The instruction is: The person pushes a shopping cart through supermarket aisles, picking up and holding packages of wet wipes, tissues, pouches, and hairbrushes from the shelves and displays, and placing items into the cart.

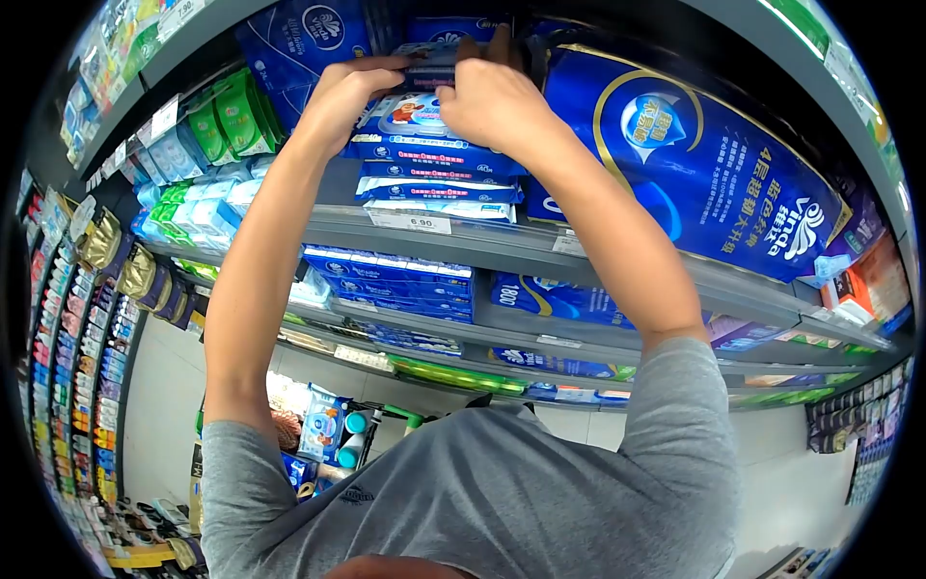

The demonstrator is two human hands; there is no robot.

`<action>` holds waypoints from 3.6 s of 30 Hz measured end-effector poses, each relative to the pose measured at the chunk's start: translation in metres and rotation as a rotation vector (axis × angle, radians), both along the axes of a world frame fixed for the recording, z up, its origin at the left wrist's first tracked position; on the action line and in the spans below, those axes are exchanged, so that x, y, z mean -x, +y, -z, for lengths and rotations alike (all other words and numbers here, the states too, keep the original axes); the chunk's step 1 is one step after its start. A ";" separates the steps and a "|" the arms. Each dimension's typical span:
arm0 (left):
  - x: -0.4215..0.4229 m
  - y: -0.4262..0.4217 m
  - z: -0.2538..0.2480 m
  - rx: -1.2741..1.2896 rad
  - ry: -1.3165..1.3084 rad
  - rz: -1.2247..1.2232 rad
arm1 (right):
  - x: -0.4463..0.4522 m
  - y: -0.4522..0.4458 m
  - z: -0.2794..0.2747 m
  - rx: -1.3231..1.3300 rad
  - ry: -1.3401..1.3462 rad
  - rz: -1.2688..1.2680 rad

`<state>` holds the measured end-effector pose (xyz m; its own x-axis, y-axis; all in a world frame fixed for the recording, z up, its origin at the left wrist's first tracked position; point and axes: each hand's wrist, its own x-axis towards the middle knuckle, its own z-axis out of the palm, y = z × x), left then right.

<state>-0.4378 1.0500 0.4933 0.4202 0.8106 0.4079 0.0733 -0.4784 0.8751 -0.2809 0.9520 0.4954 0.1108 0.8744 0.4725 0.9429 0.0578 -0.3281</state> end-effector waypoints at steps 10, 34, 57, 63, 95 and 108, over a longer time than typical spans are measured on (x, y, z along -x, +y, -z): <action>0.001 -0.018 0.008 -0.541 0.415 -0.163 | -0.006 -0.005 0.007 -0.170 -0.153 -0.130; 0.194 -0.243 0.404 0.386 0.143 -1.262 | 0.194 -0.001 0.296 0.689 0.508 -1.088; 0.263 -0.291 0.461 0.752 -0.250 -1.536 | 0.336 0.001 0.470 1.126 0.568 -1.030; 0.268 -0.287 0.469 0.819 -0.527 -1.453 | 0.334 0.003 0.466 1.123 0.777 -0.853; 0.175 -0.161 0.166 -0.025 -0.661 -0.664 | 0.150 -0.052 0.136 -0.595 0.584 -0.918; 0.036 -0.082 0.056 -0.329 -0.539 -0.180 | 0.027 -0.053 0.073 -0.877 0.246 -0.282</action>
<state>-0.4740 0.9676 0.4369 -0.0432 0.6458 0.7622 -0.2309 -0.7488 0.6213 -0.3083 0.8992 0.4225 0.1334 0.2290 0.9642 0.7668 0.5926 -0.2468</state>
